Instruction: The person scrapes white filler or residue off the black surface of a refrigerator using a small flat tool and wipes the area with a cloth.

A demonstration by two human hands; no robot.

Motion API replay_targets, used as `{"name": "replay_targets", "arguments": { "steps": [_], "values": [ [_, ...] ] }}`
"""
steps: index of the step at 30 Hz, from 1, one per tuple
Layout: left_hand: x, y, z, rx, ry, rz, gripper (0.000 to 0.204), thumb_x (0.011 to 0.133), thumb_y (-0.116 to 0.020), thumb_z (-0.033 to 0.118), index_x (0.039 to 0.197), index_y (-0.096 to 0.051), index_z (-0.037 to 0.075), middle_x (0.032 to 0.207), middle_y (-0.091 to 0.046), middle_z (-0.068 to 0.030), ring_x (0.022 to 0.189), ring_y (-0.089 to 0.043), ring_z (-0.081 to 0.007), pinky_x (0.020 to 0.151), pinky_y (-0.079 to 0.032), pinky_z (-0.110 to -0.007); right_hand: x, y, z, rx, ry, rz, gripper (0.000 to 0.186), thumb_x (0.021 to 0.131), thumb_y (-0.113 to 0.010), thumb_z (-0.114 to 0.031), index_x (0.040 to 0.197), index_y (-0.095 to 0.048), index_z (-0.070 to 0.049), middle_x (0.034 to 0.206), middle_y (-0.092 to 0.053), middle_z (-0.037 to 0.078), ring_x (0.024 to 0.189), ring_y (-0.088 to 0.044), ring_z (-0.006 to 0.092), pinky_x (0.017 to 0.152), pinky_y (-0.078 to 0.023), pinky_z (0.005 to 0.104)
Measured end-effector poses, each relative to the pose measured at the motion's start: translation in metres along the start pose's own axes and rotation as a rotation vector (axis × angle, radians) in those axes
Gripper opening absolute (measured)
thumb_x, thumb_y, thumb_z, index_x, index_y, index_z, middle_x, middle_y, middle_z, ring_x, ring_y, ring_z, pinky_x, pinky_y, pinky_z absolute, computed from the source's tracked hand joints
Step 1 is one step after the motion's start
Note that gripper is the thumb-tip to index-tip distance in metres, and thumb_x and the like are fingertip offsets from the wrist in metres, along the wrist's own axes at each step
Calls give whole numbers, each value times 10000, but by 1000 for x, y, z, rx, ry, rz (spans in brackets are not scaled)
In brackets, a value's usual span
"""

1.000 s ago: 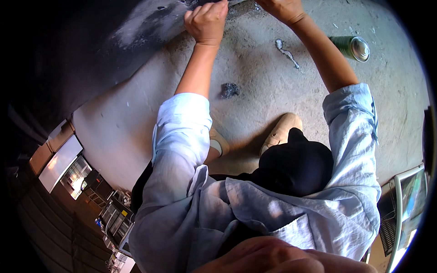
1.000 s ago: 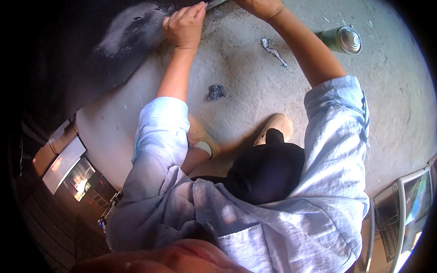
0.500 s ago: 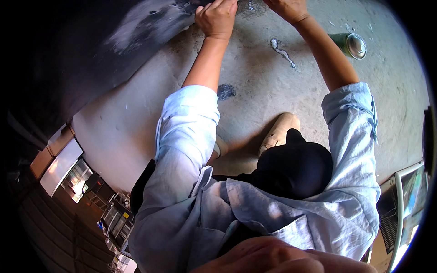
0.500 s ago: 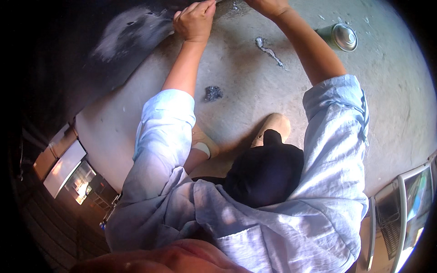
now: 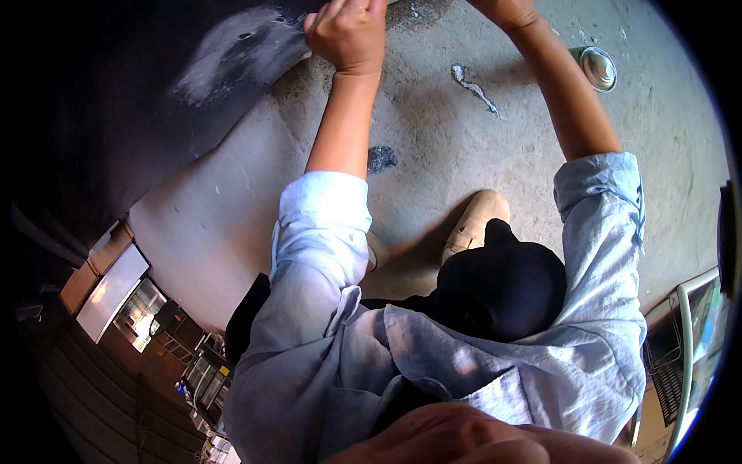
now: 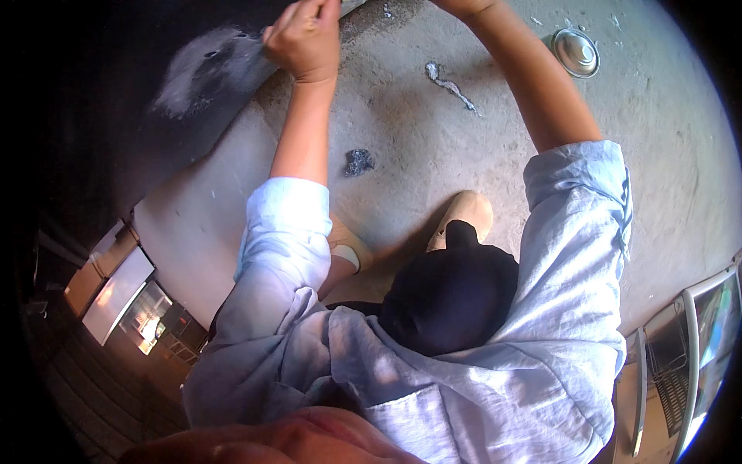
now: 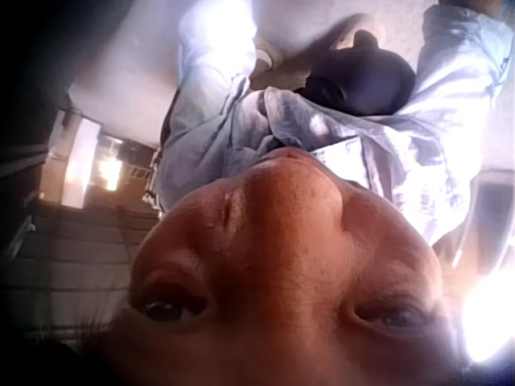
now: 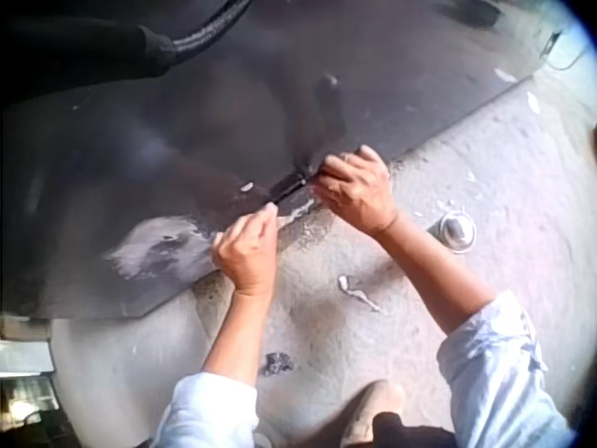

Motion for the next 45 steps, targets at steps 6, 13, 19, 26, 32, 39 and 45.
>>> {"name": "replay_targets", "arguments": {
  "steps": [6,13,19,26,32,39,45],
  "values": [
    [4,-10,0,19,-55,-34,44,819,-820,233,825,-777,227,772,-730,26,687,-693,-216,633,-495,-401,-13,-23,7,20,-13,-38,97,821,-774,-254,884,-776,-181,885,-638,-22,778,-622,162,714,-430,367],
    [0,-9,0,-7,-44,-28,41,814,-814,237,834,-780,225,776,-728,23,695,-693,-216,634,-490,-407,-8,-19,9,3,-9,-79,115,775,-787,-249,787,-695,-181,823,-589,-12,748,-617,155,686,-424,367],
    [12,-8,5,33,-125,-53,59,800,-828,236,833,-779,225,764,-725,31,677,-686,-203,623,-471,-388,-6,-14,11,39,-1,-31,135,749,-798,-232,809,-689,-179,818,-585,-9,730,-605,170,691,-432,370],
    [21,9,13,41,-94,-3,59,795,-833,227,820,-779,224,770,-725,33,691,-683,-199,625,-464,-380,3,-4,9,62,-10,10,140,759,-793,-230,799,-675,-166,824,-583,0,729,-599,187,701,-431,378],
    [29,21,16,78,-191,-10,54,808,-823,226,822,-771,220,773,-720,43,684,-668,-196,627,-466,-378,8,-13,9,59,-27,-62,115,788,-777,-226,814,-681,-168,843,-598,1,737,-607,184,695,-427,377],
    [30,20,26,-17,-187,-201,57,845,-787,208,895,-769,190,884,-727,25,793,-660,-210,697,-472,-392,-5,-15,16,99,-90,-128,123,871,-730,-267,927,-684,-167,907,-607,15,799,-621,209,738,-437,390],
    [-5,9,5,71,-153,-219,134,885,-756,314,1015,-772,285,1021,-710,108,963,-632,-187,847,-478,-385,-30,-23,1,134,-215,-195,109,906,-705,-266,937,-677,-165,912,-610,34,841,-632,242,788,-458,403]
  ]
}}
Point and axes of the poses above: each hand's wrist, its own x-axis towards the middle knuckle, its own y-axis out of the back of the hand, z = x × y, the point moved 9 cm from there along x, towards the middle knuckle
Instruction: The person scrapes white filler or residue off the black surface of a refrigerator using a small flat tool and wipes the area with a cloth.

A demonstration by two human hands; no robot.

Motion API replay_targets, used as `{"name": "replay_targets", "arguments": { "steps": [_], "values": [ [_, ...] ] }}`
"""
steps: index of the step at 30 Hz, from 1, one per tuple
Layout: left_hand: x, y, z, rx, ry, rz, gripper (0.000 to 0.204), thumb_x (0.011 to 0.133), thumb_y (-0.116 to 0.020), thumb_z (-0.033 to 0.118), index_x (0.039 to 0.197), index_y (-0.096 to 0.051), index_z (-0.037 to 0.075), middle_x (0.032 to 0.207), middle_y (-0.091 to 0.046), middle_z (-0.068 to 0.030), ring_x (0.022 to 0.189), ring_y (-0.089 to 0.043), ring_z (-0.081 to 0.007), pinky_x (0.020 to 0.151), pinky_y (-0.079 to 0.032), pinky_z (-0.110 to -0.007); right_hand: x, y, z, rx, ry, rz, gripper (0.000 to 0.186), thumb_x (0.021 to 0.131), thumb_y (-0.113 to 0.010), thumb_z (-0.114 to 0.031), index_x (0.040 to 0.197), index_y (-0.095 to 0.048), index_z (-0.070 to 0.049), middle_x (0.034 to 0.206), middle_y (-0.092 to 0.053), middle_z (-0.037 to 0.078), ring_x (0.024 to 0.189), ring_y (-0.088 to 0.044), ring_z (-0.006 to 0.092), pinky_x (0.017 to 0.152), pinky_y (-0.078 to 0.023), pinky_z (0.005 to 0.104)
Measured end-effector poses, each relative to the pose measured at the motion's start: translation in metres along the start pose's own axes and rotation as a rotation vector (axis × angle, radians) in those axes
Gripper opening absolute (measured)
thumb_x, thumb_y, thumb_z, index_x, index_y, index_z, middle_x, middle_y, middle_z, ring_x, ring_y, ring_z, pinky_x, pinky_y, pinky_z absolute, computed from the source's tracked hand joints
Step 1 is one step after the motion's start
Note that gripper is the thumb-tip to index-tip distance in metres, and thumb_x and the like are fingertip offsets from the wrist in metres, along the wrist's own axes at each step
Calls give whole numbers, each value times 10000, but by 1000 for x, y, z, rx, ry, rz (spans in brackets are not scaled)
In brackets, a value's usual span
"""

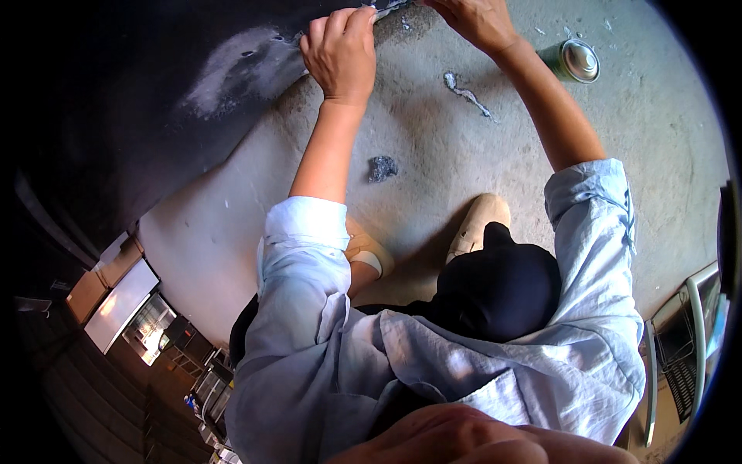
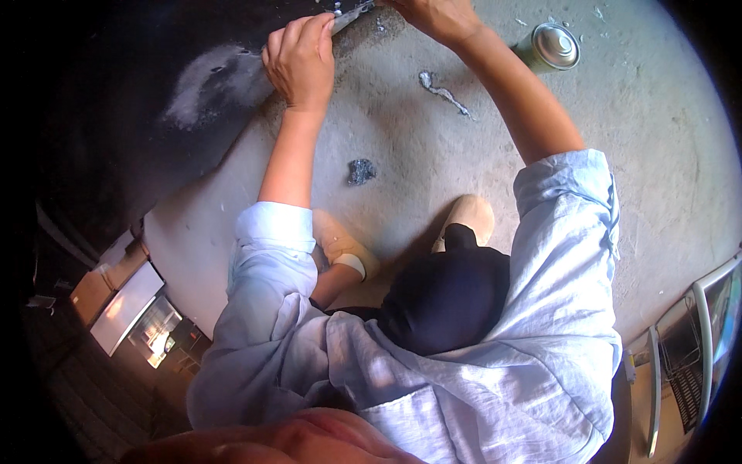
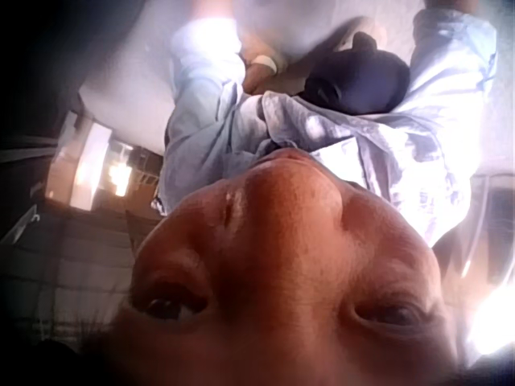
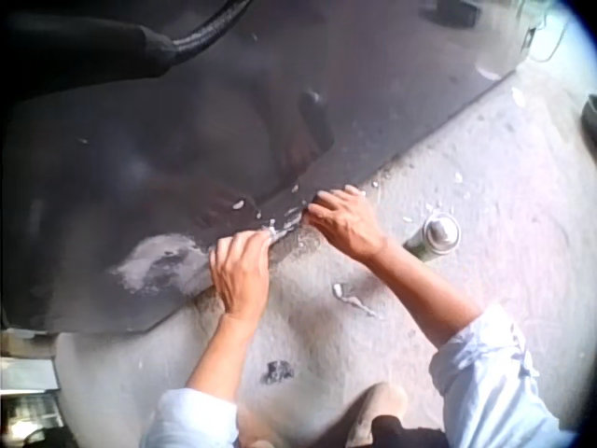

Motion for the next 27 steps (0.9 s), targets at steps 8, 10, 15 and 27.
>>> {"name": "replay_targets", "arguments": {
  "steps": [8,10,15,27],
  "values": [
    [39,22,24,-93,-29,41,73,866,-762,217,923,-736,181,896,-698,25,891,-630,-243,786,-449,-417,12,29,13,-44,6,128,89,850,-739,-220,873,-679,-159,860,-595,35,792,-618,245,730,-440,398],
    [49,28,25,-97,-35,103,68,864,-763,225,899,-726,180,879,-691,29,896,-622,-246,797,-442,-421,19,35,15,-41,-13,160,89,845,-740,-212,869,-674,-156,849,-592,37,789,-617,252,730,-442,399],
    [68,33,31,-54,-35,163,63,853,-780,229,872,-739,186,857,-702,29,817,-639,-223,725,-469,-392,31,45,26,18,-53,166,88,842,-729,-194,852,-655,-147,841,-597,48,796,-628,273,714,-454,411],
    [42,5,5,-115,-26,115,47,813,-801,168,835,-760,160,794,-718,-24,714,-702,-266,666,-545,-401,15,-4,17,34,-65,152,91,832,-713,-170,840,-627,-139,800,-582,54,745,-623,276,694,-456,414]
  ]
}}
Point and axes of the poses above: each hand's wrist, its own x-axis towards the middle knuckle, its own y-axis out of the back of the hand, z = x × y, the point moved 9 cm from there along x, towards the middle knuckle
